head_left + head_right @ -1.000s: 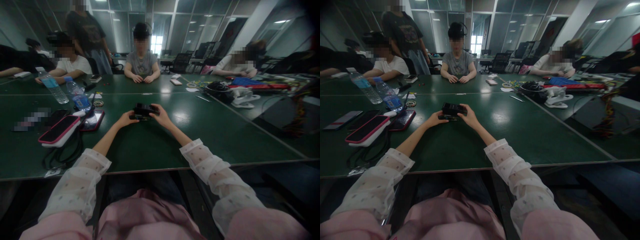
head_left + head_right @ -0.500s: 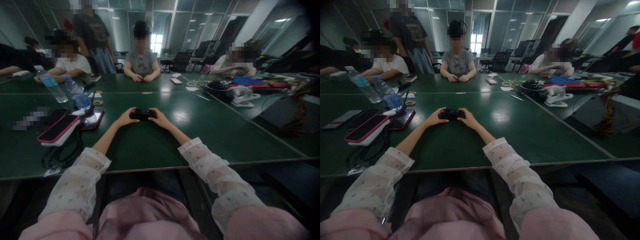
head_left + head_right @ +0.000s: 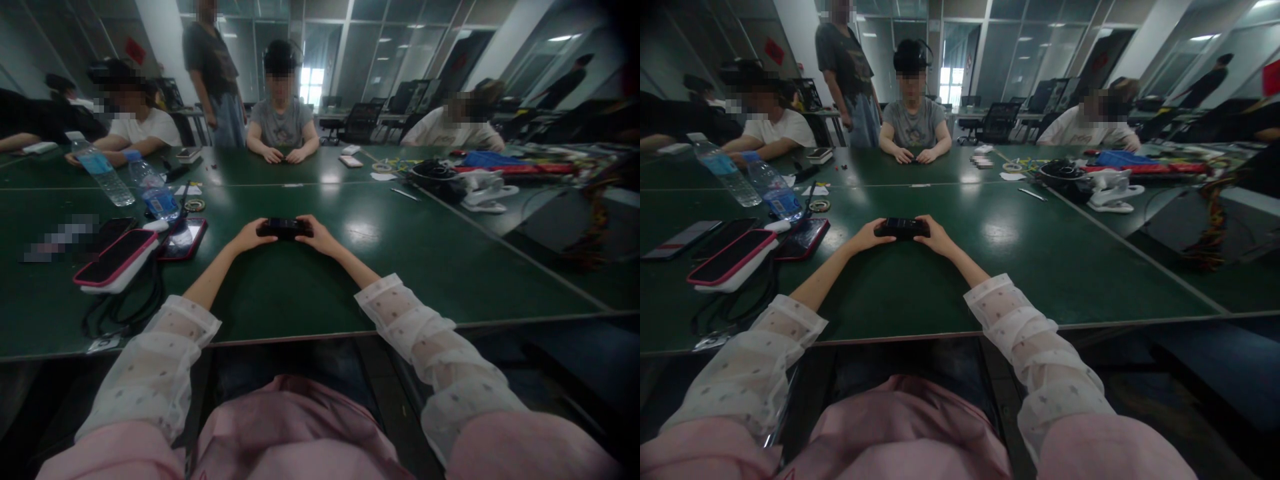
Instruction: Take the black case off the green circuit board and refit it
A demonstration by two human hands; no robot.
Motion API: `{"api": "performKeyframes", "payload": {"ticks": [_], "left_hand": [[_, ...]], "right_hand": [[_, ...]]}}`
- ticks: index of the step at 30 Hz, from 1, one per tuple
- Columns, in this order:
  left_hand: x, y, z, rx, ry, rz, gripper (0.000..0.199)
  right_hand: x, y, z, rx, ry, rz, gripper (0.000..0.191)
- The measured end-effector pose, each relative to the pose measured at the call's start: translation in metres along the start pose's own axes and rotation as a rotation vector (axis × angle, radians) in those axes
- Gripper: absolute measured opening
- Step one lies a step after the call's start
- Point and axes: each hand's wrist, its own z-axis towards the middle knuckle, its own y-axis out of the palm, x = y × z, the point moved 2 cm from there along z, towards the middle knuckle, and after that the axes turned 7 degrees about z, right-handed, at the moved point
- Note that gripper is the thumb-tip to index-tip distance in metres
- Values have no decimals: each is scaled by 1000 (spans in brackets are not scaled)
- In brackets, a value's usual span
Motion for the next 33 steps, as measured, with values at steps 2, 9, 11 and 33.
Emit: {"api": "performKeyframes", "payload": {"ticks": [2,9,11,33], "left_hand": [[1,0,0,-1,-4,1,69],[2,0,-1,3,-19,3,67],[2,0,-1,-1,-26,10,67],[-1,-1,-1,-8,-33,56,70]], "right_hand": [[2,0,0,-7,-2,8,57],[3,1,-1,9,-3,-11,57],[4,1,0,13,-3,-11,58],[9,0,3,46,36,69,56]]}}
